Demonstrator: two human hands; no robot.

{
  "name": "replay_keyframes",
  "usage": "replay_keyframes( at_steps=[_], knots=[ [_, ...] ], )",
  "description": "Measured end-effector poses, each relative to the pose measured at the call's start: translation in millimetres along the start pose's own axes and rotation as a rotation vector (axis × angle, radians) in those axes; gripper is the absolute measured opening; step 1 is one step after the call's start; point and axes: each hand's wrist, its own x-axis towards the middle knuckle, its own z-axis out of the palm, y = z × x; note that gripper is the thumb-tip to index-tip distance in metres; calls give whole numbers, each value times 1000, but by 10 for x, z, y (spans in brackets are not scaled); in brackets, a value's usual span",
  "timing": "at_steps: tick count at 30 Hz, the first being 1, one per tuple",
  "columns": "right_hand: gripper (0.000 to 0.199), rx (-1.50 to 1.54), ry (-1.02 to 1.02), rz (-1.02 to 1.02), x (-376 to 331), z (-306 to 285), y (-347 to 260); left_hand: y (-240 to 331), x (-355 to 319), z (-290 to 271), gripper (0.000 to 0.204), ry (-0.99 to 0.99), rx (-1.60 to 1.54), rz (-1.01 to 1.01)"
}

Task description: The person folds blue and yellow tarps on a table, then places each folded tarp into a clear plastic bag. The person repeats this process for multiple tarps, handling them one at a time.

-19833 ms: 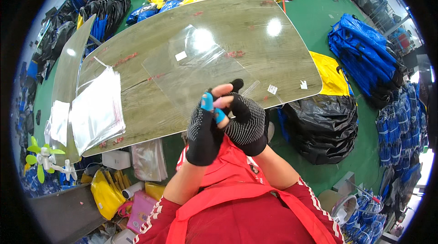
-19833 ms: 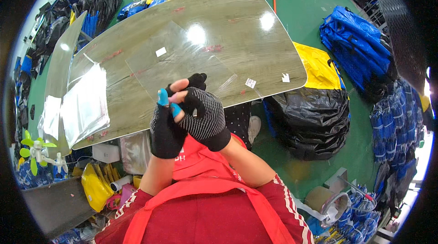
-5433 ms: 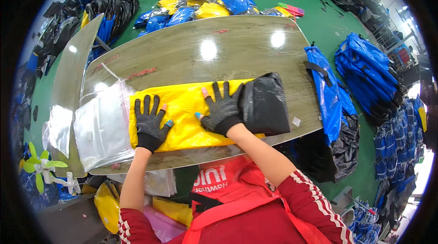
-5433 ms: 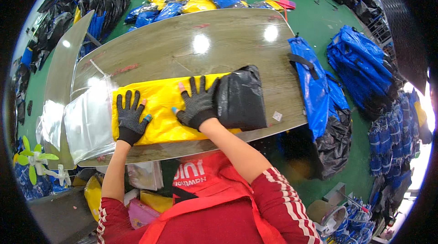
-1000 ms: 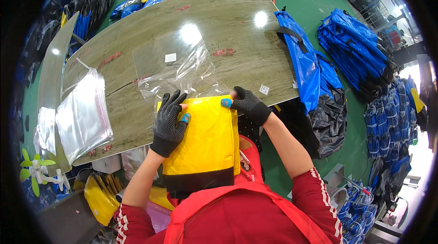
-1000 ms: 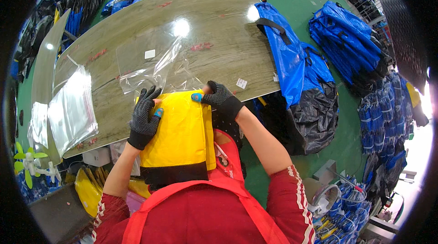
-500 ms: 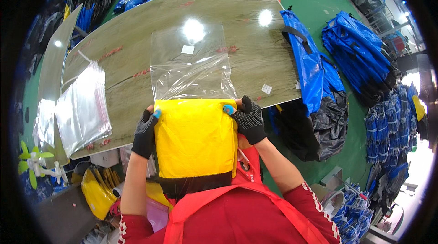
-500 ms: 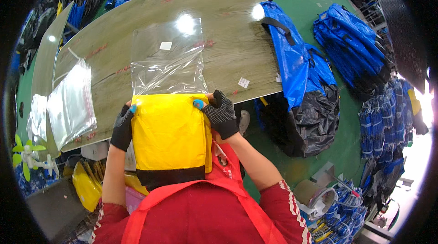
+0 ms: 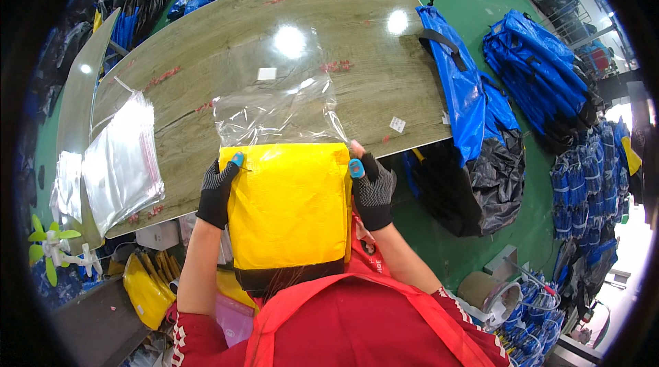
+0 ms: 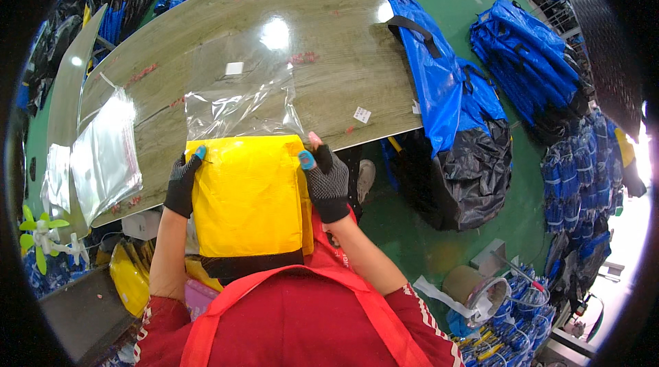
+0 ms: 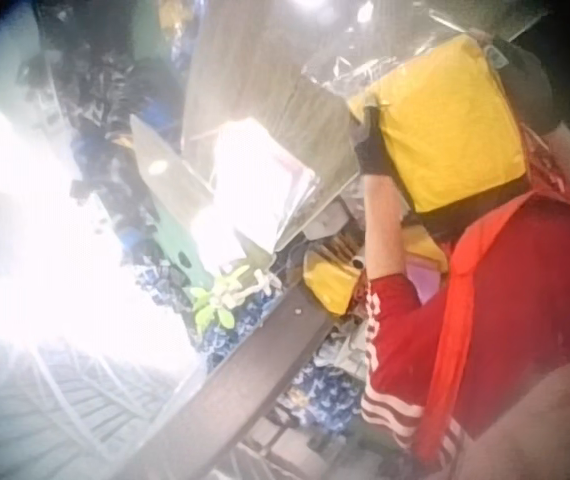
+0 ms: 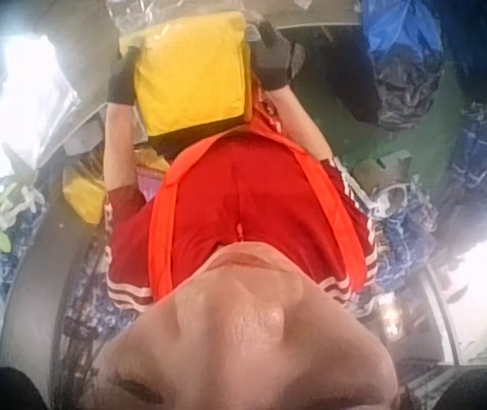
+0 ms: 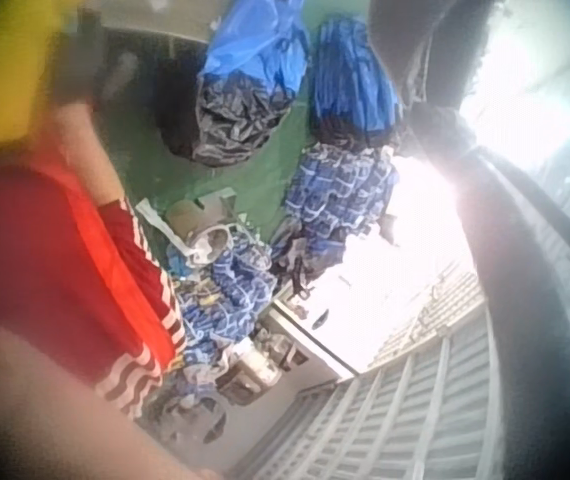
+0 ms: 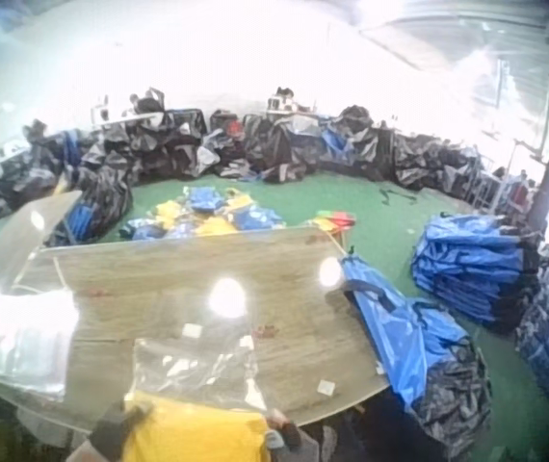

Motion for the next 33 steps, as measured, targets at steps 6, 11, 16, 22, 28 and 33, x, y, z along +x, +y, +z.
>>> replay_keyframes(
  at_steps=[6, 11, 16, 22, 28, 33],
  knots=[
    [19, 383, 37, 211, 201, 99, 40, -103, 23, 268, 34, 113, 73, 166],
    [14, 373, 158, 373, 149, 210, 118, -144, -50, 180, 33, 27, -36, 31],
    [23, 151, 293, 75, 78, 239, 264, -227, 2, 39, 34, -25, 126, 150],
    [22, 37, 241, 266, -172, 120, 223, -24, -14, 283, 43, 123, 470, 485],
    [18, 50, 218, 132, -54, 33, 77, 121, -155, 957, 47, -363, 1436, 1080],
    [13, 227, 201, 191, 62, 62, 188, 7, -27, 1182, 38, -377, 1402, 1103]
  ],
)
